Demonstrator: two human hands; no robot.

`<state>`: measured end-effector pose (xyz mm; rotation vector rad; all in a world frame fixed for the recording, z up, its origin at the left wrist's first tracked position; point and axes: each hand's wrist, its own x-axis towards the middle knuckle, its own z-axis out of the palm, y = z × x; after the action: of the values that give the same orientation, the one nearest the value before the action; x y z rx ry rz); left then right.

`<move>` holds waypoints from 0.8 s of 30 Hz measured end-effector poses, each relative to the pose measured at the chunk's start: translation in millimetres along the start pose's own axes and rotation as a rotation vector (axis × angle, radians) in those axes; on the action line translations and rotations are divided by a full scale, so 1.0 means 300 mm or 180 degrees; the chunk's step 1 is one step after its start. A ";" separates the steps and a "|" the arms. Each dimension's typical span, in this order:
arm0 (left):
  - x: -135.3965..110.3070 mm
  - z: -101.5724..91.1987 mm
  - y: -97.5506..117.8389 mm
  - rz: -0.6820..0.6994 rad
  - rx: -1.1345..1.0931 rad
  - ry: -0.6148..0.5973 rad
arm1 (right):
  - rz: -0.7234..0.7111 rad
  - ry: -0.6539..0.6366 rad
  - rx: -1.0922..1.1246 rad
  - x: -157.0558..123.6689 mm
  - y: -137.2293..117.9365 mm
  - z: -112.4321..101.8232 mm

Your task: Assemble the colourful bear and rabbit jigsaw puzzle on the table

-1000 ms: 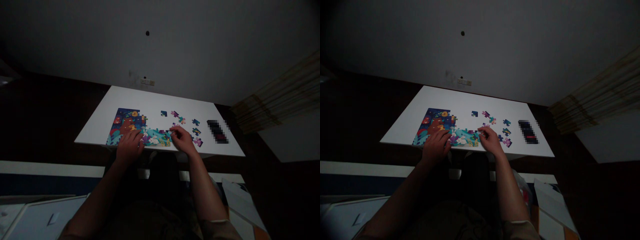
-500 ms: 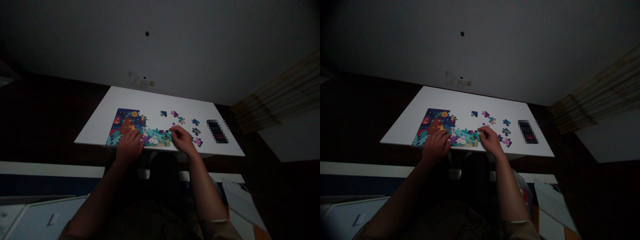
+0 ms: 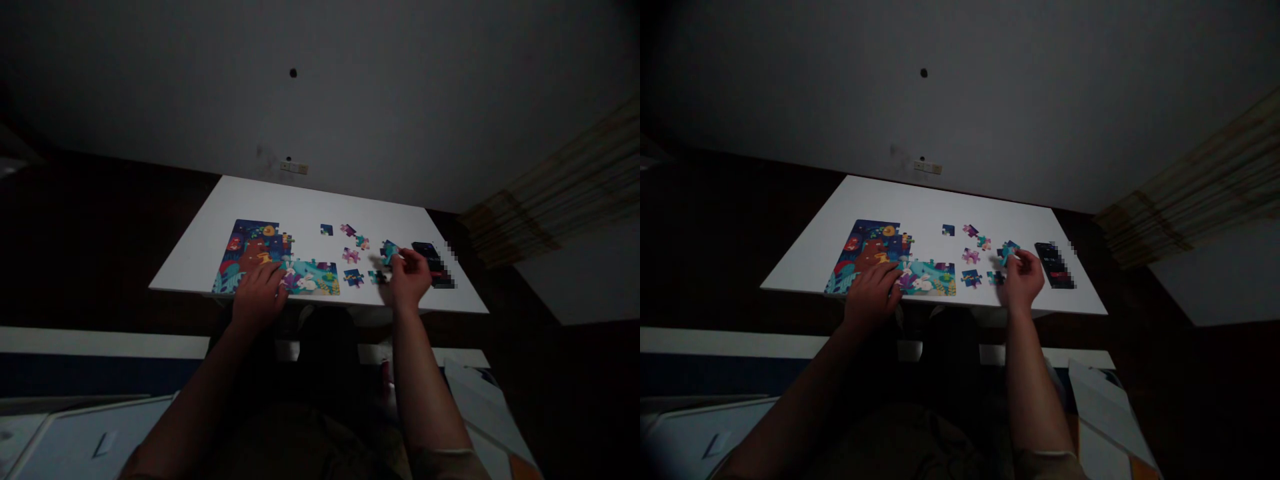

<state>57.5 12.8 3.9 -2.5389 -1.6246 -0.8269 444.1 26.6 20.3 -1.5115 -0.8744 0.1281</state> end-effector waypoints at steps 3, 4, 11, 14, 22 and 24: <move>-0.001 0.001 0.001 0.0018 0.0031 0.0011 | 0.0060 -0.0231 -0.0300 0.075 0.031 -0.072; -0.001 0.002 0.001 0.0026 0.0046 0.0022 | 0.0079 -0.0371 -0.0385 0.095 0.039 -0.087; -0.003 0.004 0.001 -0.0013 0.0023 0.0032 | -0.0124 -0.1414 -0.0946 0.144 0.045 -0.046; -0.003 0.001 0.002 -0.0011 0.0015 0.0024 | -0.0633 -0.1713 -0.1201 0.132 0.025 -0.001; -0.002 -0.005 0.001 -0.0006 0.0110 -0.0023 | -0.1105 -0.2187 -0.1198 0.050 -0.008 0.089; -0.002 -0.003 -0.001 0.0019 0.0128 -0.0039 | -0.1087 -0.2302 -0.1551 0.039 -0.010 0.104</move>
<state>56.7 12.1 4.4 -2.5257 -1.6191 -0.7715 433.2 58.1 22.4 -1.7574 -1.8333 0.2281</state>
